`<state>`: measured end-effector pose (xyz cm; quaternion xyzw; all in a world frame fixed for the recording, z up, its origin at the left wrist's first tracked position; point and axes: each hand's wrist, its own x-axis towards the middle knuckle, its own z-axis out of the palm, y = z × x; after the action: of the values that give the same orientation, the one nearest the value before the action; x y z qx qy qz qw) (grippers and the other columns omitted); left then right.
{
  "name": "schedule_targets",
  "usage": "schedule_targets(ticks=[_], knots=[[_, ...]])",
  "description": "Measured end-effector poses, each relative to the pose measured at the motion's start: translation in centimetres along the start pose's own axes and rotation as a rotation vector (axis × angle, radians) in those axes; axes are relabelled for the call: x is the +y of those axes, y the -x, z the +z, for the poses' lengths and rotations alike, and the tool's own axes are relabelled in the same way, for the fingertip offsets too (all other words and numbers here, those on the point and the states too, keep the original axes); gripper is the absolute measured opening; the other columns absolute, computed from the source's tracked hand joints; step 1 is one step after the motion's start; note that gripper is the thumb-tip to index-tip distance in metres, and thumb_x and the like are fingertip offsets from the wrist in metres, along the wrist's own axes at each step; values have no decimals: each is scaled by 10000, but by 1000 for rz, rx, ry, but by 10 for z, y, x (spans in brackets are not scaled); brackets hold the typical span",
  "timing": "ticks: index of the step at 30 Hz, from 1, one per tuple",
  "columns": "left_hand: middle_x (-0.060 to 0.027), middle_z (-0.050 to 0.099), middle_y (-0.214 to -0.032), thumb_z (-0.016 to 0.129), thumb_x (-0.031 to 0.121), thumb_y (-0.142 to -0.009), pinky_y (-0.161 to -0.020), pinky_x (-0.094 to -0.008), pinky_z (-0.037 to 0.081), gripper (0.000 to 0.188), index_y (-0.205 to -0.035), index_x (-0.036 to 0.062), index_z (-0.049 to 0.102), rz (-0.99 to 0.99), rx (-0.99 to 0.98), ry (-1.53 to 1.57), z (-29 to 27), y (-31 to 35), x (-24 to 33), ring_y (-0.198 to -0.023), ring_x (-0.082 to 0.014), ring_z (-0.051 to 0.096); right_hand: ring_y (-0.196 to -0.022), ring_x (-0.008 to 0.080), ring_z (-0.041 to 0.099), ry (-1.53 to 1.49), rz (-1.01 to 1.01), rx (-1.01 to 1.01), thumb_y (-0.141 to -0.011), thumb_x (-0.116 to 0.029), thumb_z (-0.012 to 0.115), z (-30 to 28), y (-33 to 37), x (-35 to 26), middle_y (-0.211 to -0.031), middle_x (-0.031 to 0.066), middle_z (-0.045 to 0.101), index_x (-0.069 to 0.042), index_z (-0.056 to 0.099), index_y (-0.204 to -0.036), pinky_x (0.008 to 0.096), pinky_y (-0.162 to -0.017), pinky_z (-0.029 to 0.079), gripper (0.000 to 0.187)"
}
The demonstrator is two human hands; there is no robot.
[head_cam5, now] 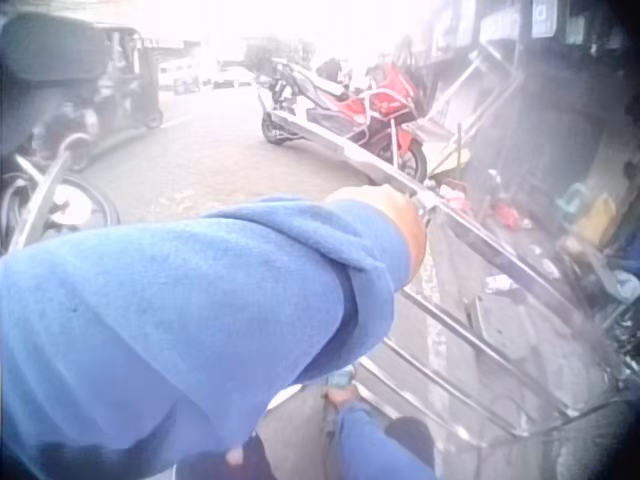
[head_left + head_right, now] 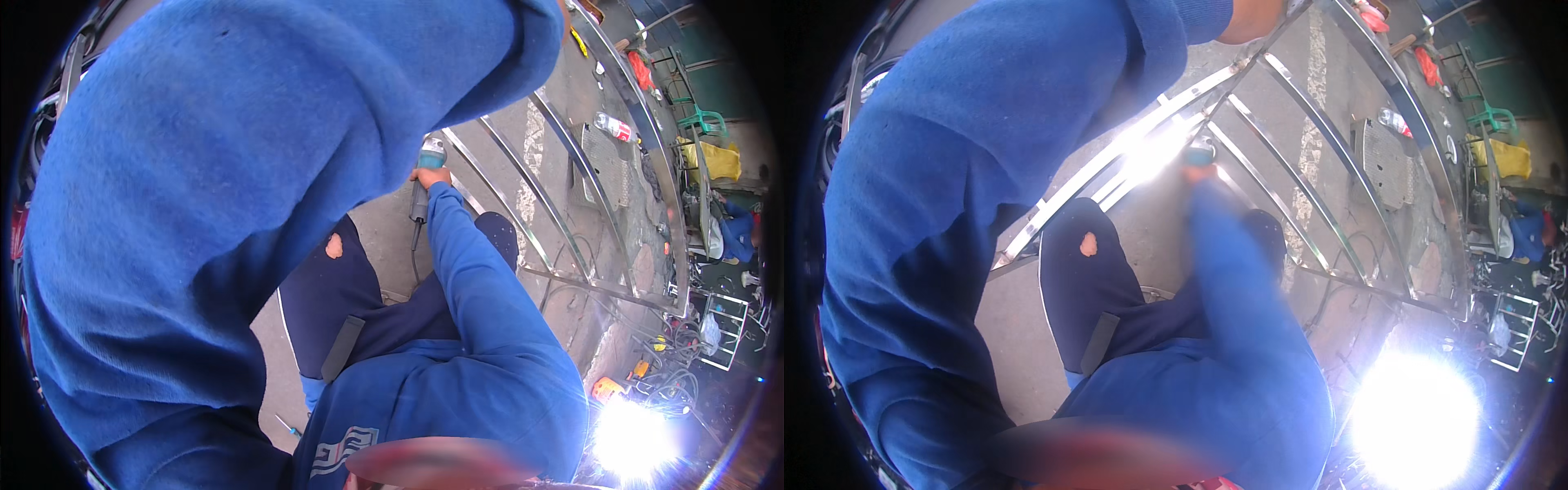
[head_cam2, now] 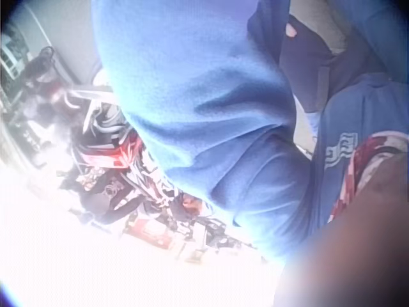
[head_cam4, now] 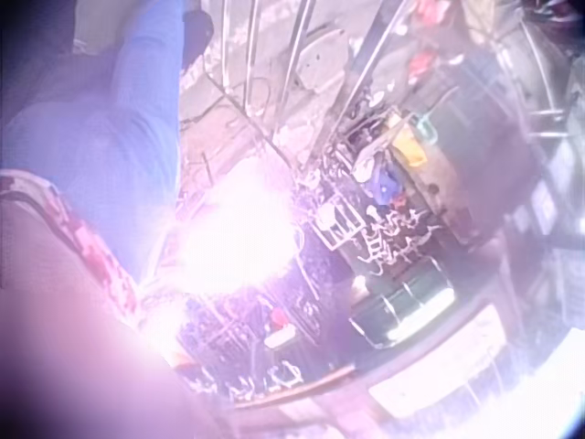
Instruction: The person uses an angle grinder to smooth a metal frame, then switches to a welding torch to join metal pieces. They repeatedly position a curved metal bar against the frame and weld it in place, creating a ladder-like structure.
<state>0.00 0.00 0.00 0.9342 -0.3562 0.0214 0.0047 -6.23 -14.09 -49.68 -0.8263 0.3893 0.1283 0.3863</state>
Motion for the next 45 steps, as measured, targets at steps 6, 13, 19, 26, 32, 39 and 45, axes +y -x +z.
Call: schedule_targets(ticks=[6,13,19,26,32,39,45], knots=[[-98,709,-1268,563,174,-972,-920,-422,562,310,-1219,113,740,-29,17,-29,6,-10,1,-1179,-253,681,-999,340,721,-83,64,109,-551,-329,885,11,1,0,-1088,219,738,80,730,-1026,366,-891,556,646],[-106,710,-1263,567,172,-969,-928,-418,559,304,-1205,104,745,6,45,-32,11,-9,0,-1177,-264,679,-1051,321,713,74,12,-11,-556,-346,887,5,-4,-2,-1126,207,733,67,725,-1074,363,-932,543,682],[-129,709,-1252,565,158,-952,-937,-421,554,309,-1192,92,749,45,12,-105,9,-12,-1,-1169,-288,680,-1051,297,713,37,5,37,-532,-319,900,4,-6,-1,-1157,190,729,64,728,-1077,348,-928,547,688],[-138,726,-1207,567,170,-939,-928,-424,554,304,-1159,100,765,56,18,-151,10,-12,-1,-1137,-297,693,-1044,305,713,-49,-4,32,-532,-306,899,-1,-7,14,-1145,204,726,77,723,-1067,351,-925,548,680],[-139,724,-1211,566,163,-932,-927,-421,553,305,-1154,107,768,131,-61,-299,7,-14,-2,-1143,-294,690,-1037,312,712,-120,-18,37,-533,-294,898,0,-13,18,-1135,216,724,88,719,-1058,353,-922,548,674],[-147,715,-1229,598,160,-924,-931,-421,553,301,-1169,104,762,160,-45,-191,5,-12,-8,-1149,-307,687,-1031,312,713,6,20,7,-529,-288,902,10,-8,9,-1125,225,723,91,710,-1067,353,-914,551,686],[-126,716,-1239,617,164,-921,-927,-438,558,300,-1181,120,760,102,-39,-198,7,-15,0,-1147,-307,689,-1040,306,711,-22,-3,22,-540,-295,899,13,-5,9,-1153,217,715,109,677,-1112,353,-919,550,735]])
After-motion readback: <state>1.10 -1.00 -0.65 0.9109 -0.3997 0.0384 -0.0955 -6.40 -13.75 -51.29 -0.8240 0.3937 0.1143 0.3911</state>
